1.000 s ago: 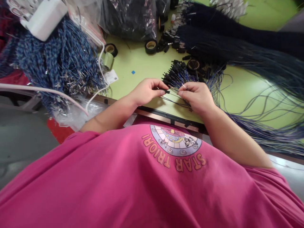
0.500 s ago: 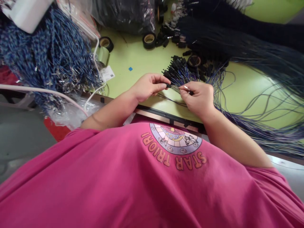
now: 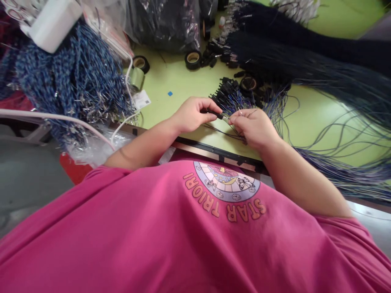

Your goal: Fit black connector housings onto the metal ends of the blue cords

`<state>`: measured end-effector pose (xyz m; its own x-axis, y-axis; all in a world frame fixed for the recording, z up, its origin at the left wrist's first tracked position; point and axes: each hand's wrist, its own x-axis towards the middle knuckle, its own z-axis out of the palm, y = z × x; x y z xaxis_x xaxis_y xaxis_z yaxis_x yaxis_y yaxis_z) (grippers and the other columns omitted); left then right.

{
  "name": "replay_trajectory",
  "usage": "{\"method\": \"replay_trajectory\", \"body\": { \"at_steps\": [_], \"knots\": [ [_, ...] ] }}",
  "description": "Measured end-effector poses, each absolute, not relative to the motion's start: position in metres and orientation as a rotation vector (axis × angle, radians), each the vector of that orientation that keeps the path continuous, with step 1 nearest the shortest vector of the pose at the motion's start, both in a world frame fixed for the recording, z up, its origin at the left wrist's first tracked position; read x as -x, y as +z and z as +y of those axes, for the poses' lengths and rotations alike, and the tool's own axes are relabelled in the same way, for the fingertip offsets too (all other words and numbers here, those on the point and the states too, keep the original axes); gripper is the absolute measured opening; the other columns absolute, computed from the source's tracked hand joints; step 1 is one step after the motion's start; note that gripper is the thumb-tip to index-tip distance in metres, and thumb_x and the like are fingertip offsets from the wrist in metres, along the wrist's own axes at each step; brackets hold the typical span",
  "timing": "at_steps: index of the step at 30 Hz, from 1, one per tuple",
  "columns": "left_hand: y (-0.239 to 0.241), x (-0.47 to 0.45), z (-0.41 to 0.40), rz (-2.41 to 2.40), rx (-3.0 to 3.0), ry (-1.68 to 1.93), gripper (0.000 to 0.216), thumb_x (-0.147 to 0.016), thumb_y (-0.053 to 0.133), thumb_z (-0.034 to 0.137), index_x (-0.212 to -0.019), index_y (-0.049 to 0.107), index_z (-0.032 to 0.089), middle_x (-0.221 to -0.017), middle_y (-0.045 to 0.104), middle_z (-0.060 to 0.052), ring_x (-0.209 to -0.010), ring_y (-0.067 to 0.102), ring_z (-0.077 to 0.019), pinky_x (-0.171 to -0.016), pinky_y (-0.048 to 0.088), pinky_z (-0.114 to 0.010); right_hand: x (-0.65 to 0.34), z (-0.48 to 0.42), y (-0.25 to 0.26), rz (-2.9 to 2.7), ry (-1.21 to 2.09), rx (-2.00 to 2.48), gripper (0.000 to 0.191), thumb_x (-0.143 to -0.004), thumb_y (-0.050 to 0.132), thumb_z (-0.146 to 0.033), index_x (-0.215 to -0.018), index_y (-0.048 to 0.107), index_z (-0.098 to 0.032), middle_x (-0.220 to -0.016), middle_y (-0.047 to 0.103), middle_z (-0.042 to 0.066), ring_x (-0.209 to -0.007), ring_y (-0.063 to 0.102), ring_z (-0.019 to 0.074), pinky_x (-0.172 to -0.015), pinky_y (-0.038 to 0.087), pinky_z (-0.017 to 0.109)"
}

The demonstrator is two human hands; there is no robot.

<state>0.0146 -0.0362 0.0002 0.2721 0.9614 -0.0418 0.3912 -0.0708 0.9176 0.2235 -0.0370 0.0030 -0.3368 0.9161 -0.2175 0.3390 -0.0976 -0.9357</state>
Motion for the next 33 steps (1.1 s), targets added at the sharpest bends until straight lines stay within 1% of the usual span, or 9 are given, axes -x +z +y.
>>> {"method": "replay_trajectory", "body": {
  "at_steps": [5,10,13,16,18,19,23,28,33],
  "knots": [
    [-0.004,-0.015,-0.035,1.264,-1.753,0.879,0.014,-0.073,0.074,0.020,-0.088,0.075,0.018,-0.096,0.074,-0.005,-0.095,0.067,-0.0180,-0.091,0.052,-0.035,-0.223,-0.034,-0.002,-1.462,1.688,1.305,0.004,-0.070,0.058,-0.022,-0.066,0.060,-0.020,-0.042,0.035,-0.006,-0.039,0.023,0.0073,-0.041,0.015,0.025],
    [-0.007,-0.017,-0.038,1.294,-1.813,0.933,0.011,-0.075,0.074,0.021,-0.086,0.075,0.022,-0.100,0.073,-0.004,-0.101,0.067,-0.0197,-0.094,0.051,-0.038,-0.221,-0.031,-0.002,-1.431,1.670,1.312,0.010,-0.071,0.058,-0.024,-0.062,0.055,-0.021,-0.043,0.032,-0.006,-0.040,0.022,0.0077,-0.042,0.018,0.025],
    [-0.007,-0.018,-0.039,1.335,-1.794,0.928,0.011,-0.076,0.073,0.021,-0.087,0.075,0.022,-0.100,0.073,-0.004,-0.102,0.067,-0.0204,-0.094,0.051,-0.039,-0.223,-0.032,-0.003,-1.651,1.443,1.342,0.016,-0.077,0.057,-0.030,-0.065,0.058,-0.020,-0.046,0.037,-0.004,-0.045,0.031,0.0103,-0.046,0.026,0.027],
    [-0.007,-0.018,-0.037,1.356,-1.728,0.925,0.015,-0.078,0.071,0.021,-0.093,0.075,0.019,-0.098,0.074,-0.004,-0.099,0.067,-0.0197,-0.093,0.052,-0.037,-0.225,-0.036,-0.004,-1.970,0.991,1.341,0.022,-0.084,0.055,-0.034,-0.070,0.064,-0.019,-0.058,0.054,0.003,-0.060,0.048,0.0150,-0.058,0.036,0.029],
    [-0.007,-0.016,-0.035,1.349,-1.685,0.905,0.017,-0.079,0.070,0.021,-0.096,0.074,0.018,-0.097,0.074,-0.004,-0.097,0.067,-0.0190,-0.093,0.052,-0.037,-0.225,-0.039,-0.004,-2.099,0.793,1.325,0.023,-0.086,0.052,-0.032,-0.072,0.064,-0.018,-0.067,0.061,0.005,-0.068,0.052,0.0165,-0.064,0.038,0.030],
    [-0.007,-0.016,-0.035,1.338,-1.677,0.897,0.017,-0.079,0.070,0.021,-0.096,0.074,0.018,-0.097,0.074,-0.004,-0.096,0.067,-0.0187,-0.093,0.052,-0.037,-0.225,-0.039,-0.004,-2.126,0.768,1.321,0.024,-0.087,0.051,-0.032,-0.072,0.064,-0.018,-0.068,0.062,0.005,-0.069,0.052,0.0163,-0.066,0.038,0.030],
    [-0.005,-0.014,-0.034,1.284,-1.720,0.892,0.015,-0.077,0.070,0.017,-0.091,0.075,0.018,-0.096,0.074,-0.004,-0.095,0.068,-0.0182,-0.094,0.052,-0.036,-0.224,-0.038,0.000,-2.055,1.003,1.297,0.027,-0.086,0.051,-0.033,-0.066,0.062,-0.018,-0.060,0.055,0.002,-0.063,0.048,0.0136,-0.062,0.037,0.028],
    [-0.003,-0.014,-0.032,1.253,-1.759,0.874,0.014,-0.074,0.073,0.017,-0.087,0.075,0.018,-0.096,0.073,-0.004,-0.098,0.068,-0.0190,-0.093,0.052,-0.037,-0.225,-0.035,0.002,-1.858,1.319,1.317,0.018,-0.079,0.054,-0.027,-0.067,0.064,-0.018,-0.049,0.041,-0.003,-0.050,0.037,0.0107,-0.052,0.030,0.027],
    [-0.003,-0.011,-0.028,1.212,-1.805,0.852,0.012,-0.071,0.076,0.018,-0.083,0.076,0.018,-0.093,0.074,-0.005,-0.093,0.068,-0.0185,-0.092,0.051,-0.036,-0.226,-0.033,0.001,-1.756,1.483,1.343,0.012,-0.074,0.054,-0.022,-0.065,0.062,-0.019,-0.045,0.038,-0.004,-0.044,0.028,0.0090,-0.047,0.023,0.026]
  ]
}}
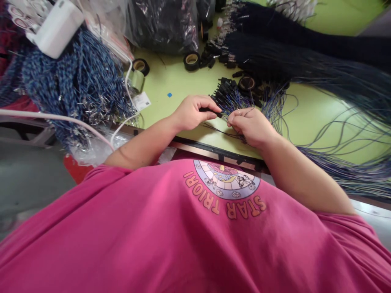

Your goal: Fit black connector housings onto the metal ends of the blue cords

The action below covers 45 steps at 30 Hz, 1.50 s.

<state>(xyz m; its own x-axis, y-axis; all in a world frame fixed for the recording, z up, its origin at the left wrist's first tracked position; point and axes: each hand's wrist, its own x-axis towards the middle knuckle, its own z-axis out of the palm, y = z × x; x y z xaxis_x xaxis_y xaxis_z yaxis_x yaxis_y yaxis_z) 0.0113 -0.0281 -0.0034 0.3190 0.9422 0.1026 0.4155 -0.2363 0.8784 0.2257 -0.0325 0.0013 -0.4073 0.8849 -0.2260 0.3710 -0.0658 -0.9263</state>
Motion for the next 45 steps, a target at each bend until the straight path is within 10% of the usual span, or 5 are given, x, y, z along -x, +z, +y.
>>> {"method": "replay_trajectory", "body": {
  "at_steps": [23,33,40,45],
  "knots": [
    [0.003,-0.012,-0.017,1.144,-1.771,0.657,0.019,-0.068,0.077,0.022,-0.085,0.077,0.014,-0.083,0.075,-0.004,-0.080,0.068,-0.0147,-0.081,0.052,-0.030,-0.220,-0.037,-0.004,-1.651,1.514,1.285,0.011,-0.074,0.059,-0.025,-0.068,0.063,-0.017,-0.045,0.037,-0.007,-0.043,0.027,0.0067,-0.047,0.018,0.026],
    [-0.001,-0.018,-0.017,1.177,-1.790,0.701,0.020,-0.072,0.074,0.025,-0.088,0.076,0.014,-0.085,0.074,-0.003,-0.079,0.066,-0.0142,-0.081,0.049,-0.030,-0.218,-0.033,-0.012,-1.809,1.250,1.296,0.018,-0.080,0.058,-0.027,-0.067,0.064,-0.015,-0.056,0.049,-0.002,-0.055,0.040,0.0093,-0.055,0.033,0.026],
    [0.000,-0.006,0.011,1.440,-2.100,0.636,0.011,-0.079,0.066,0.020,-0.086,0.075,0.020,-0.084,0.070,-0.003,-0.092,0.063,-0.0195,-0.089,0.042,-0.032,-0.221,-0.038,-0.017,-1.890,0.559,1.222,0.028,-0.081,0.059,-0.024,-0.108,0.064,-0.020,-0.104,0.065,0.009,-0.082,0.059,0.0186,-0.073,0.050,0.035],
    [-0.006,-0.002,0.015,1.532,-1.998,0.661,0.019,-0.082,0.063,0.023,-0.100,0.070,0.019,-0.081,0.065,-0.003,-0.089,0.061,-0.0180,-0.085,0.042,-0.030,-0.208,-0.047,-0.022,-2.146,0.758,0.997,0.019,-0.079,0.053,-0.017,-0.091,0.067,-0.019,-0.087,0.067,0.007,-0.084,0.061,0.0199,-0.078,0.050,0.037]
  ]
}}
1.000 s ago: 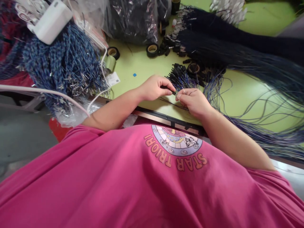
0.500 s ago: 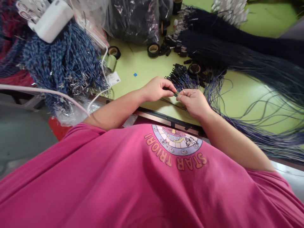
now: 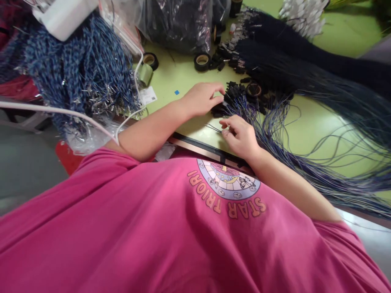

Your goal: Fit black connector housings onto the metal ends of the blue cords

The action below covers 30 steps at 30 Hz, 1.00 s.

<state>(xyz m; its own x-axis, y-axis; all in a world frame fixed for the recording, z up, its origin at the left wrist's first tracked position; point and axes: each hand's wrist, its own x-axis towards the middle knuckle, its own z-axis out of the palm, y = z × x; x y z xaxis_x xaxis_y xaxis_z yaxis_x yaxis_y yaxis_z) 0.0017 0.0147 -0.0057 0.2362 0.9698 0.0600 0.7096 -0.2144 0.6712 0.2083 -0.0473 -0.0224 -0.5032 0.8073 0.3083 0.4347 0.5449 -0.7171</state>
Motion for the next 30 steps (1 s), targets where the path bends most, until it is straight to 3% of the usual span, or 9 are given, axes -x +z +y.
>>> {"method": "replay_trajectory", "body": {
  "at_steps": [4,7,10,12,14,17,21,25,30],
  "knots": [
    [0.004,0.011,-0.003,1.440,-1.653,0.770,0.028,-0.085,0.048,0.007,-0.106,0.063,0.017,-0.083,0.061,-0.001,-0.078,0.057,-0.0111,-0.075,0.043,-0.026,-0.206,-0.041,-0.025,-1.965,1.095,1.183,0.010,-0.077,0.058,-0.021,-0.080,0.067,-0.017,-0.072,0.067,0.002,-0.064,0.057,0.0141,-0.066,0.047,0.031],
    [0.009,0.017,-0.021,1.255,-1.420,0.736,0.031,-0.084,0.046,0.004,-0.107,0.062,0.015,-0.087,0.062,-0.002,-0.066,0.055,-0.0073,-0.064,0.042,-0.023,-0.208,-0.039,-0.023,-1.875,1.261,1.207,0.016,-0.079,0.060,-0.028,-0.081,0.071,-0.016,-0.070,0.068,0.002,-0.060,0.056,0.0129,-0.061,0.044,0.029],
    [0.007,0.016,-0.036,1.149,-1.350,0.654,0.025,-0.082,0.059,0.010,-0.106,0.063,0.015,-0.082,0.065,-0.003,-0.057,0.053,-0.0055,-0.057,0.040,-0.022,-0.208,-0.042,-0.019,-1.897,1.269,1.169,0.022,-0.082,0.059,-0.031,-0.085,0.075,-0.016,-0.082,0.073,0.005,-0.069,0.061,0.0153,-0.066,0.046,0.029],
    [0.005,0.013,-0.042,1.147,-1.324,0.619,0.017,-0.082,0.066,0.015,-0.099,0.065,0.014,-0.072,0.062,-0.001,-0.050,0.048,-0.0045,-0.053,0.037,-0.021,-0.208,-0.043,-0.018,-1.942,1.256,1.175,0.025,-0.084,0.055,-0.031,-0.072,0.072,-0.016,-0.085,0.074,0.005,-0.074,0.063,0.0166,-0.069,0.047,0.030],
    [0.002,0.009,-0.044,1.172,-1.314,0.632,0.010,-0.085,0.066,0.022,-0.087,0.064,0.013,-0.061,0.056,0.002,-0.046,0.043,-0.0036,-0.050,0.032,-0.021,-0.209,-0.043,-0.019,-1.978,1.237,1.186,0.032,-0.085,0.053,-0.030,-0.058,0.064,-0.017,-0.083,0.074,0.004,-0.077,0.065,0.0171,-0.071,0.047,0.030],
    [-0.004,0.004,-0.046,1.190,-1.311,0.695,0.021,-0.092,0.059,0.031,-0.080,0.063,0.013,-0.054,0.048,0.004,-0.046,0.039,-0.0037,-0.049,0.028,-0.020,-0.210,-0.042,-0.020,-2.029,1.174,1.189,0.035,-0.085,0.054,-0.030,-0.053,0.058,-0.018,-0.070,0.071,0.003,-0.077,0.066,0.0181,-0.070,0.045,0.029],
    [-0.013,0.003,-0.047,1.178,-1.264,0.716,0.015,-0.090,0.059,0.025,-0.099,0.068,0.018,-0.066,0.059,0.001,-0.048,0.041,-0.0047,-0.050,0.030,-0.022,-0.211,-0.043,-0.024,-2.077,1.071,1.159,0.027,-0.087,0.055,-0.031,-0.069,0.070,-0.018,-0.078,0.074,0.004,-0.079,0.067,0.0194,-0.071,0.046,0.030],
    [-0.022,0.005,-0.047,1.232,-1.243,0.739,0.024,-0.082,0.065,0.018,-0.105,0.070,0.020,-0.080,0.071,-0.002,-0.051,0.047,-0.0069,-0.053,0.036,-0.025,-0.211,-0.045,-0.027,-2.094,0.979,1.140,0.024,-0.088,0.055,-0.030,-0.089,0.077,-0.021,-0.093,0.076,0.004,-0.088,0.069,0.0212,-0.078,0.049,0.033],
    [-0.024,0.005,-0.047,1.211,-1.196,0.779,0.026,-0.078,0.068,0.017,-0.104,0.070,0.018,-0.082,0.074,-0.005,-0.053,0.052,-0.0076,-0.050,0.037,-0.024,-0.209,-0.046,-0.024,-2.090,0.997,1.204,0.030,-0.089,0.054,-0.033,-0.067,0.068,-0.019,-0.076,0.072,0.004,-0.078,0.066,0.0194,-0.074,0.046,0.032]
  ]
}}
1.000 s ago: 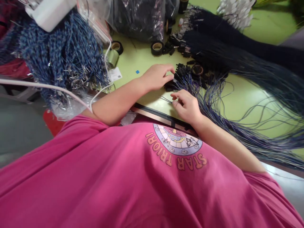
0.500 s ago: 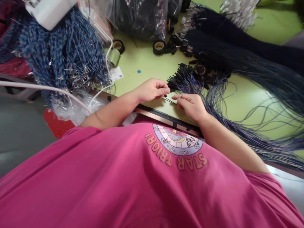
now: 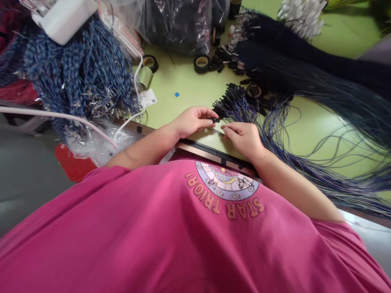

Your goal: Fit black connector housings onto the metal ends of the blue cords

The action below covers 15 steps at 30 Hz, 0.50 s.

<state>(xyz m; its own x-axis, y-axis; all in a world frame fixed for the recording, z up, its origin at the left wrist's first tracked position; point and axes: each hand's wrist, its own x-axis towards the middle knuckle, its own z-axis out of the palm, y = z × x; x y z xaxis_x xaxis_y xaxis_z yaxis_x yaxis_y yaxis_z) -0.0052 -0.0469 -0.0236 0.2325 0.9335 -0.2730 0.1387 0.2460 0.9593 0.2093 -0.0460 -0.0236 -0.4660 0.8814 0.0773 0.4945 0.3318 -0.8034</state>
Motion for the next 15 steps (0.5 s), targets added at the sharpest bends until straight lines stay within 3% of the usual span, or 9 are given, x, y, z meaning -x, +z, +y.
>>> {"method": "replay_trajectory", "body": {
  "at_steps": [4,11,15],
  "knots": [
    [-0.022,0.004,-0.048,1.199,-1.207,0.777,0.026,-0.077,0.068,0.018,-0.103,0.070,0.019,-0.086,0.075,-0.004,-0.051,0.050,-0.0062,-0.049,0.036,-0.023,-0.209,-0.045,-0.014,-2.072,1.215,1.209,0.034,-0.089,0.051,-0.029,-0.058,0.060,-0.018,-0.063,0.065,0.001,-0.069,0.060,0.0147,-0.069,0.043,0.028],
    [-0.023,0.000,-0.048,1.154,-1.263,0.841,0.024,-0.073,0.075,0.018,-0.097,0.071,0.016,-0.097,0.075,-0.006,-0.083,0.067,-0.0123,-0.077,0.052,-0.026,-0.210,-0.041,-0.004,-1.833,1.591,1.278,0.020,-0.081,0.053,-0.020,-0.069,0.068,-0.015,-0.049,0.050,-0.004,-0.046,0.039,0.0078,-0.050,0.031,0.024],
    [-0.023,0.000,-0.048,1.136,-1.228,0.848,0.021,-0.072,0.075,0.017,-0.093,0.072,0.016,-0.097,0.075,-0.005,-0.085,0.068,-0.0119,-0.082,0.052,-0.027,-0.212,-0.040,-0.005,-1.739,1.652,1.257,0.020,-0.081,0.053,-0.020,-0.069,0.068,-0.015,-0.048,0.049,-0.004,-0.045,0.038,0.0072,-0.047,0.028,0.024]
  ]
}}
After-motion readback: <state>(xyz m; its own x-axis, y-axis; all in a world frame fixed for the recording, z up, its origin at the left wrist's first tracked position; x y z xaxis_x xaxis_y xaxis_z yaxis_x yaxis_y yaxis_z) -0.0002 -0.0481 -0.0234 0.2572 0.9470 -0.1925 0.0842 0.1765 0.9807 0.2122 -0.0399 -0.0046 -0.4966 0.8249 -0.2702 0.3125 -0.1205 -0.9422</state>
